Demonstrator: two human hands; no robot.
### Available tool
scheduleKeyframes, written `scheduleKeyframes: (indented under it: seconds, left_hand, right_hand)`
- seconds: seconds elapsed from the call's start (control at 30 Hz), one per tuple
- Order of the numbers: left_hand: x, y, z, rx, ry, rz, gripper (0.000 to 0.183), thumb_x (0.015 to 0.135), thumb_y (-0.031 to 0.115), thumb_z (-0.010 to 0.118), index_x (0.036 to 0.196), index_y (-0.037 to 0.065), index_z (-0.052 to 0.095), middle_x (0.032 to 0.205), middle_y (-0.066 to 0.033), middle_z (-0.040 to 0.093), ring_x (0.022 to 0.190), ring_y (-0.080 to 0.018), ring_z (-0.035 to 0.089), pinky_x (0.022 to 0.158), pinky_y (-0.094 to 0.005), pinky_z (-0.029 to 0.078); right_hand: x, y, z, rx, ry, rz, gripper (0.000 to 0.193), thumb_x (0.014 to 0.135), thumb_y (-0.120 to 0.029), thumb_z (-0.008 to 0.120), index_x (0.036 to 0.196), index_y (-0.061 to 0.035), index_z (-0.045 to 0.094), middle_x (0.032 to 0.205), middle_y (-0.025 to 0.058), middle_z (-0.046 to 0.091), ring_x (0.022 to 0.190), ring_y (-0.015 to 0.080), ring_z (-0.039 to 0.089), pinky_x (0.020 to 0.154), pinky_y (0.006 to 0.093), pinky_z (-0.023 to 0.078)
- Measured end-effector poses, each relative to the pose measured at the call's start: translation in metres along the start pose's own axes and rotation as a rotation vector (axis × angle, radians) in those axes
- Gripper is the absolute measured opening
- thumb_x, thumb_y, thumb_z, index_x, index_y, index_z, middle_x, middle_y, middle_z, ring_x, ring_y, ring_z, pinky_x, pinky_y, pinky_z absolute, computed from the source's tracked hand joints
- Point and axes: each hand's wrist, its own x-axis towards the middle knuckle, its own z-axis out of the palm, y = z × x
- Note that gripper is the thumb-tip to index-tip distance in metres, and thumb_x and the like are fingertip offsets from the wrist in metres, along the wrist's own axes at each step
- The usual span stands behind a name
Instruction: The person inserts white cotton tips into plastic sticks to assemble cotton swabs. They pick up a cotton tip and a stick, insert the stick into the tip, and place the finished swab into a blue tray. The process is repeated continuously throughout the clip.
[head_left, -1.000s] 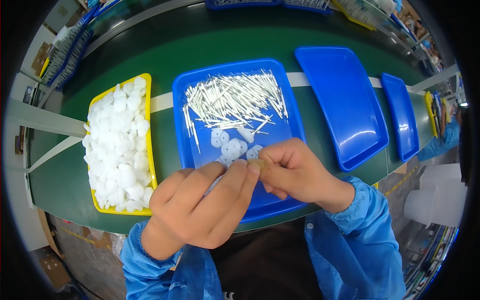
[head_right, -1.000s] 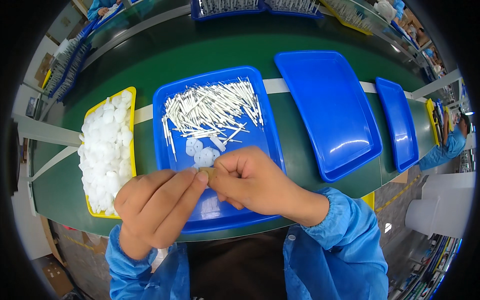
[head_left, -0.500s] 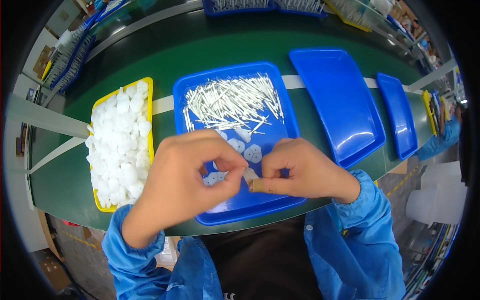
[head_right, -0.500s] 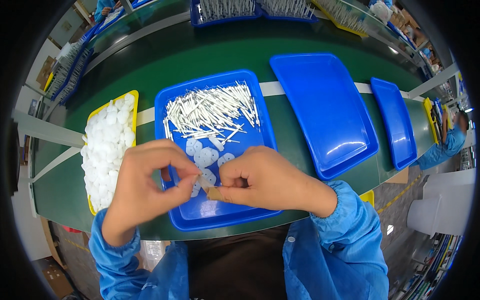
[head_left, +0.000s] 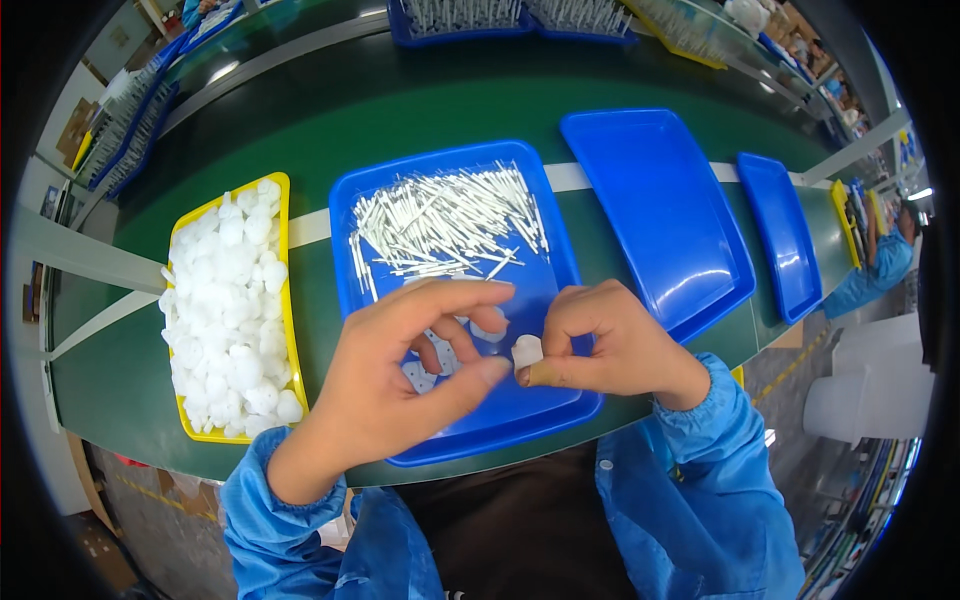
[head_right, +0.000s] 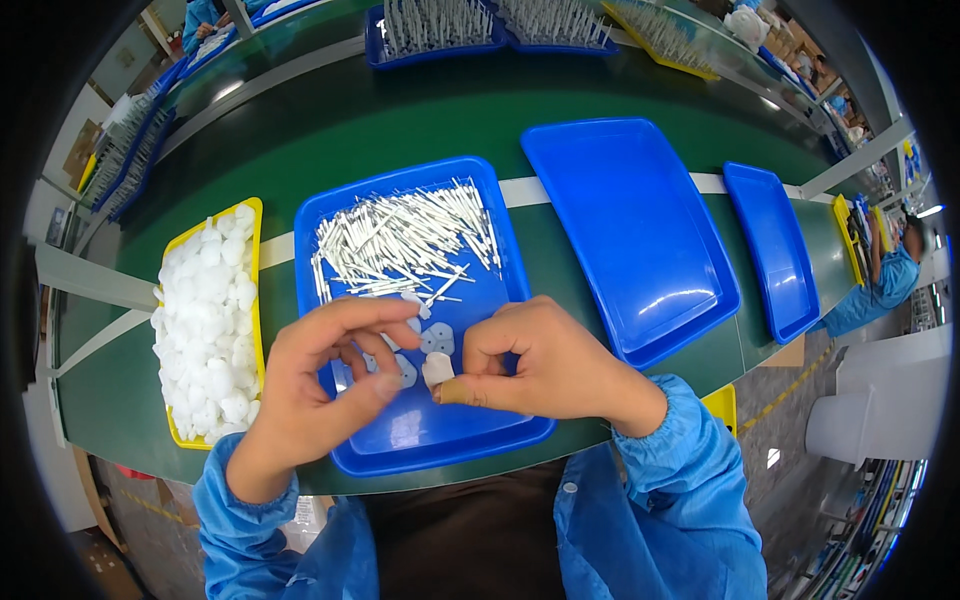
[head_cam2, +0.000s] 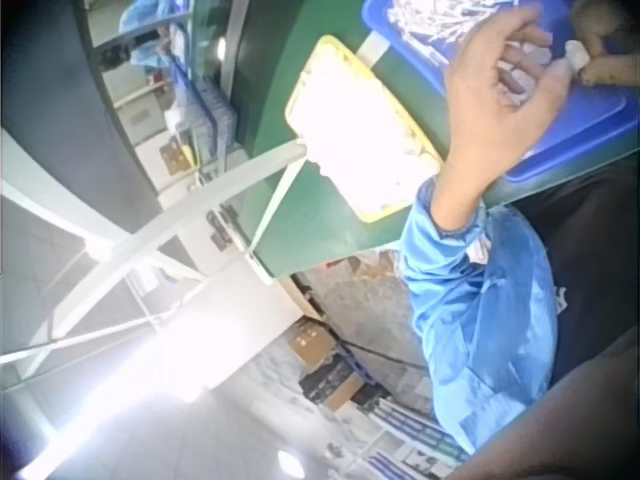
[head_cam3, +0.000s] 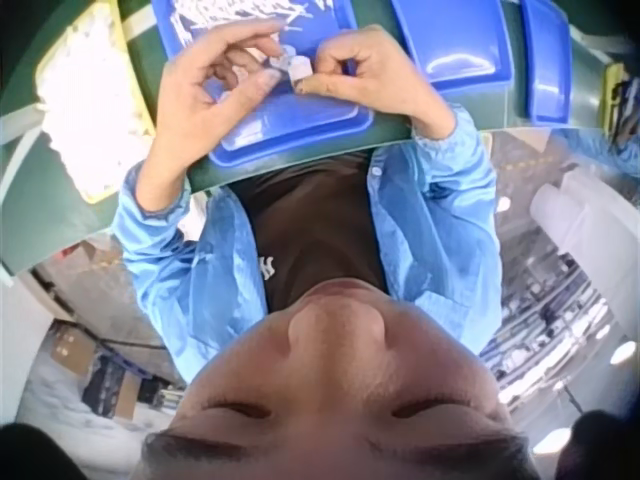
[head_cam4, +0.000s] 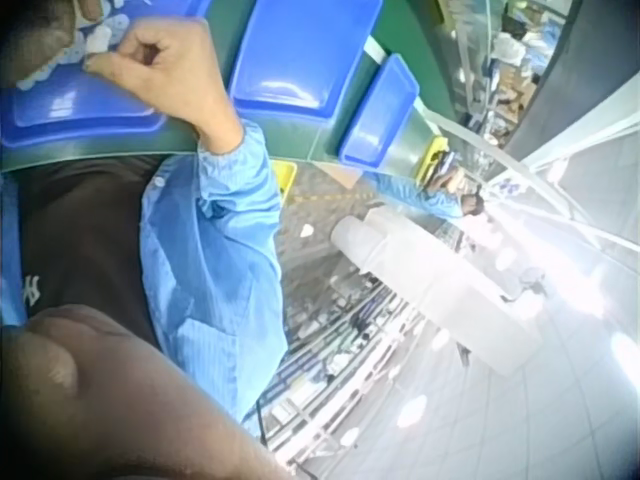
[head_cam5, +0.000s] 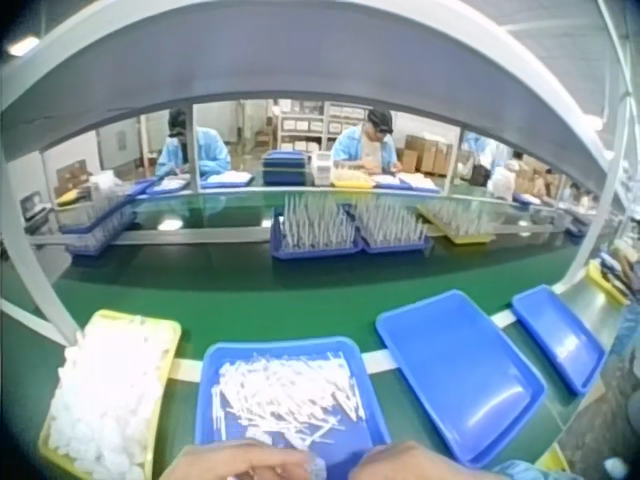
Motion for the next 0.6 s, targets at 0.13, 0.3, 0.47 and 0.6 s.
scheduleKeyframes:
  seconds: [0.13, 0.3, 0.47, 0.6]
  left_hand:
    - [0.004, 0.006, 0.011, -0.001, -0.061, -0.117, 0.053, 0.093, 0.001, 0.083, 0.144, 0.005, 0.071, 0.11, -0.0059, 0.082, 0.09, -0.0094, 0.073, 0.073, -0.0224, 0.051]
    - [0.006, 0.003, 0.004, -0.023, -0.024, -0.208, 0.046, 0.097, 0.0, 0.081, 0.142, 0.004, 0.072, 0.101, -0.0051, 0.083, 0.09, -0.0092, 0.076, 0.073, -0.0208, 0.052]
    - [0.007, 0.001, -0.006, -0.108, -0.036, -0.265, 0.041, 0.101, -0.002, 0.077, 0.141, 0.003, 0.072, 0.102, -0.0052, 0.081, 0.094, -0.0104, 0.075, 0.078, -0.0239, 0.057]
    - [0.005, -0.008, -0.01, 0.242, 0.034, 0.122, 0.044, 0.093, -0.003, 0.081, 0.135, 0.009, 0.078, 0.121, -0.0114, 0.077, 0.104, -0.0175, 0.074, 0.079, -0.0264, 0.058]
  right_hand:
    - [0.003, 0.004, 0.003, -0.177, 0.036, -0.135, 0.036, 0.086, -0.026, 0.097, 0.068, -0.0121, 0.069, 0.062, -0.0007, 0.063, 0.059, 0.0187, 0.059, 0.065, 0.0354, 0.044]
    - [0.004, 0.003, 0.005, -0.232, 0.045, -0.209, 0.038, 0.084, -0.027, 0.097, 0.067, -0.013, 0.067, 0.061, -0.0008, 0.06, 0.059, 0.0211, 0.058, 0.068, 0.036, 0.045]
    - [0.004, 0.002, 0.002, -0.118, -0.003, -0.174, 0.037, 0.084, -0.026, 0.099, 0.068, -0.0127, 0.068, 0.062, -0.0015, 0.062, 0.059, 0.0189, 0.058, 0.068, 0.0352, 0.045]
    - [0.0, -0.002, -0.001, 0.046, -0.057, -0.014, 0.029, 0.083, -0.015, 0.099, 0.072, -0.008, 0.073, 0.066, 0.0021, 0.069, 0.063, 0.0139, 0.062, 0.062, 0.034, 0.044]
